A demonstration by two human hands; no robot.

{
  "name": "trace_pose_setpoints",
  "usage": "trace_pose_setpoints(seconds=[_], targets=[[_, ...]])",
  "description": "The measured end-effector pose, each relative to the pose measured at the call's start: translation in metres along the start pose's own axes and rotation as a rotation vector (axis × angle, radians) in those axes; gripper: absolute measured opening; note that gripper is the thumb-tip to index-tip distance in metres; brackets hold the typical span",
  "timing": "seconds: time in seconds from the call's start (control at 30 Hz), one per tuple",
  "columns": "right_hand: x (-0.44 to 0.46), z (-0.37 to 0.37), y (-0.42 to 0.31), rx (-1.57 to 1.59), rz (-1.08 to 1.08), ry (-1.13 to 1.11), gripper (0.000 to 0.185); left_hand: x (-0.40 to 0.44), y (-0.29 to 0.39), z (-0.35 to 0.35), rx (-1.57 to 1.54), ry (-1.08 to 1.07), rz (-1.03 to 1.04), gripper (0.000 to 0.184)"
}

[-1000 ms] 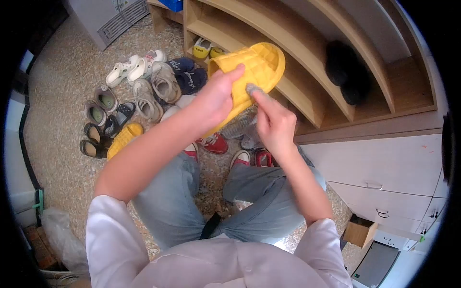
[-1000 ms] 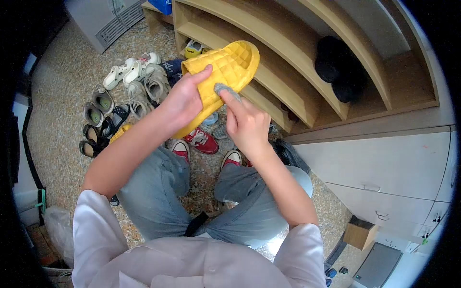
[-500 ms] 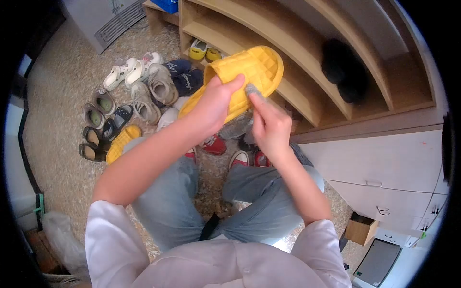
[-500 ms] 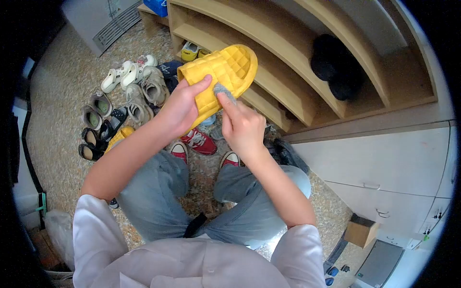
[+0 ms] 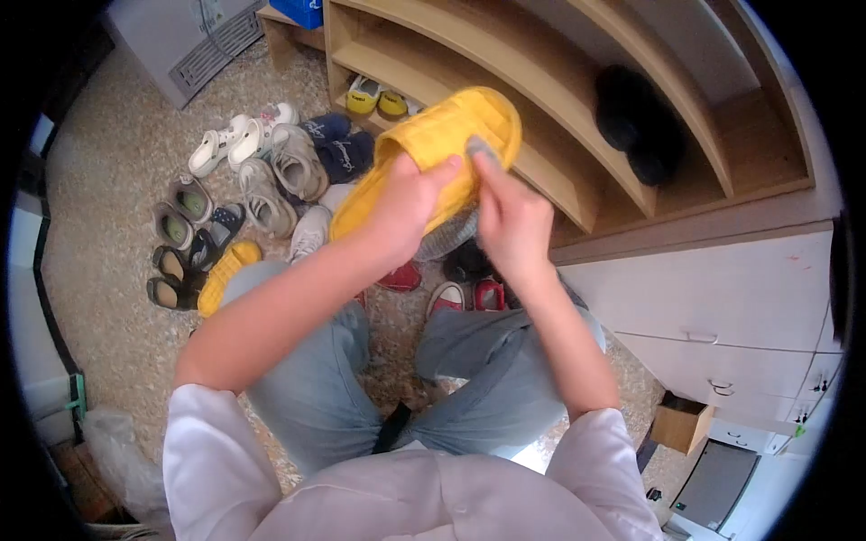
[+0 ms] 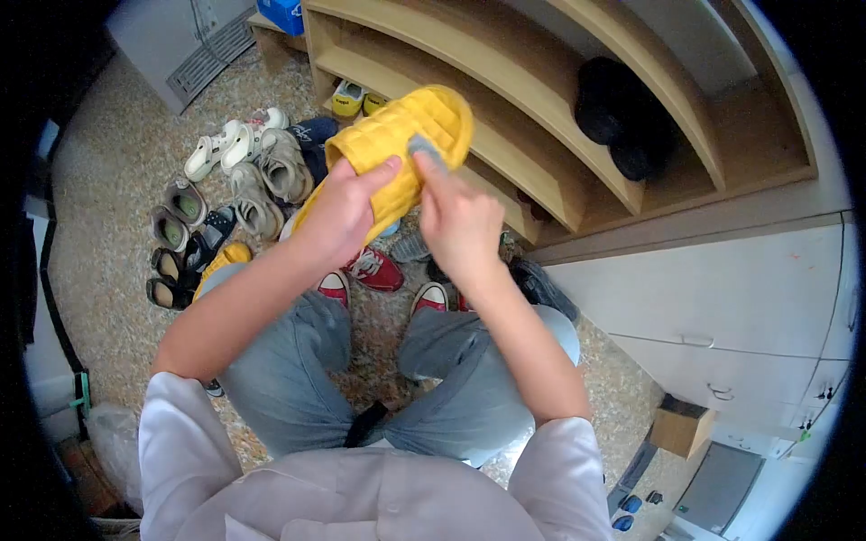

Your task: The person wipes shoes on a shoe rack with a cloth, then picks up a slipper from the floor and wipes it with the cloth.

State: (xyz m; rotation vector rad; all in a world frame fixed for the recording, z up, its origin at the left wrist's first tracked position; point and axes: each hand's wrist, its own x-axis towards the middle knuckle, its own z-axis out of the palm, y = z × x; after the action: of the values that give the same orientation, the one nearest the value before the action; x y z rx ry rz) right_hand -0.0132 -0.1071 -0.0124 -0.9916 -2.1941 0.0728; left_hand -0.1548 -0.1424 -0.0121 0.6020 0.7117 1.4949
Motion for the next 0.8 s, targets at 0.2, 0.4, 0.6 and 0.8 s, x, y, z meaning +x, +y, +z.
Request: trace_pose_setpoints(seconds=[0.2, 0.4, 0.6, 0.8], targets=[[0.005, 0.000, 0.003, 0.049, -0.008, 0.054, 0.034, 0.002, -0.003, 0.004, 0.030, 0.047, 0.039, 0.033], [0.003, -0.007, 0.009, 0.052, 0.065, 0.117, 0.030, -0.006, 0.001, 0.011, 0.131, 0.048, 0.041, 0.035], [0.000, -0.010, 0.009, 0.139, 0.071, 0.210, 0.030, -0.002, -0.004, 0.007, 0.128, 0.033, 0.078, 0.034], [0.002, -0.007, 0.006, 0.146, -0.054, 0.135, 0.027, 0.000, -0.008, 0.002, 0.253, 0.041, 0.157, 0.033]])
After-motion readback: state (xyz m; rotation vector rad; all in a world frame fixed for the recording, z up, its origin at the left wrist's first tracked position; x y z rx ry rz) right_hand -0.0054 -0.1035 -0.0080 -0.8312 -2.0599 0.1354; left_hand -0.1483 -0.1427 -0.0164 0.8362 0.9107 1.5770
